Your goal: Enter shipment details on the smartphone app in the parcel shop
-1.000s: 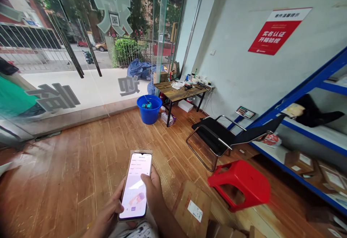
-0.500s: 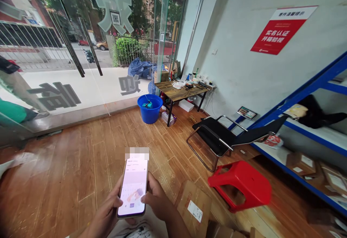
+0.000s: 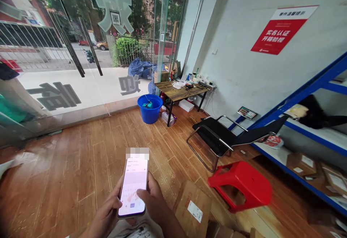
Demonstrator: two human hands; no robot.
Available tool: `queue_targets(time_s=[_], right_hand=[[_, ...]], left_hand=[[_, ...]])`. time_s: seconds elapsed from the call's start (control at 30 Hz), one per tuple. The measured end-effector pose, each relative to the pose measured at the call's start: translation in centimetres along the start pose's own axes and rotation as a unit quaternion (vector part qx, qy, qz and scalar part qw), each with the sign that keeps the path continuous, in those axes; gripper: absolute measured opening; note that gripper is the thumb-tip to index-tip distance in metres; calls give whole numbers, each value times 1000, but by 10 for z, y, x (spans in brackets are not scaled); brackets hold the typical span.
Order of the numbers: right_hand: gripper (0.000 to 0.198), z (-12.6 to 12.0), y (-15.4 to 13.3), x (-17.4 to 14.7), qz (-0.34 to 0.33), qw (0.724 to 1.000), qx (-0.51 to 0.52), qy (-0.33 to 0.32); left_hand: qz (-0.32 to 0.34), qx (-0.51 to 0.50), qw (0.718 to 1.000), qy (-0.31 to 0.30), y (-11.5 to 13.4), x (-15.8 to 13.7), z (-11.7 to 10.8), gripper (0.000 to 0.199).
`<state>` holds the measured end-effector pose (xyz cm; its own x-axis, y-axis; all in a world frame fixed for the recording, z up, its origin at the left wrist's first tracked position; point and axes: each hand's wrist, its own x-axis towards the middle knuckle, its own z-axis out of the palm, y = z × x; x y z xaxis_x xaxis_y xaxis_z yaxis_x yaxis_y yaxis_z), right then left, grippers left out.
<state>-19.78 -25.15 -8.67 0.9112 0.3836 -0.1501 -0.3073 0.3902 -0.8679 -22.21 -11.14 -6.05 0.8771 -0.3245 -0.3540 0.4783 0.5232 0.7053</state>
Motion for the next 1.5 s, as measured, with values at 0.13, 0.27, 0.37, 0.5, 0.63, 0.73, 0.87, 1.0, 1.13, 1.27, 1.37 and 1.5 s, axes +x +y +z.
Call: queue_targets(time_s=[0.13,0.27,0.37,0.5,0.63,0.73,0.87,1.0,1.13,1.27,1.37,1.5], right_hand=[[48,1,3,2,-1,1000,15,13],[43,4,4,9,-6,998,46,47],[41,8,0,17,-20,993,33,110],[46,13,-6,22,-36,985,-2,168],[48,16,-9,23,-29,980,-35,194],[48,16,-8,23,-29,980,-37,193],[44,9,-1,21,-27,991,29,126],[47,-3,4,15,2,999,38,27],[47,-2,6,13,10,998,36,43],[46,7,5,19,-7,988,7,154],[47,11,2,23,-17,982,-18,188],[48,12,-1,22,-18,980,-20,197]], left_hand=[[-7,39,999,26,-2,2,-1,85],[-13,34,999,25,-5,4,-4,92],[-5,17,1000,-3,-6,4,-7,94],[-17,20,999,-30,-10,4,-11,93],[-16,11,1000,-20,-17,8,-16,95],[-11,-5,1000,-20,-18,8,-17,97],[-16,7,1000,-15,-12,6,-15,94],[0,6,1000,-3,-10,7,-14,94],[3,19,1000,-1,-10,9,-14,95],[-17,47,999,16,-12,9,-14,93],[-18,69,997,7,-14,11,-15,92],[-12,65,998,9,-14,11,-15,93]])
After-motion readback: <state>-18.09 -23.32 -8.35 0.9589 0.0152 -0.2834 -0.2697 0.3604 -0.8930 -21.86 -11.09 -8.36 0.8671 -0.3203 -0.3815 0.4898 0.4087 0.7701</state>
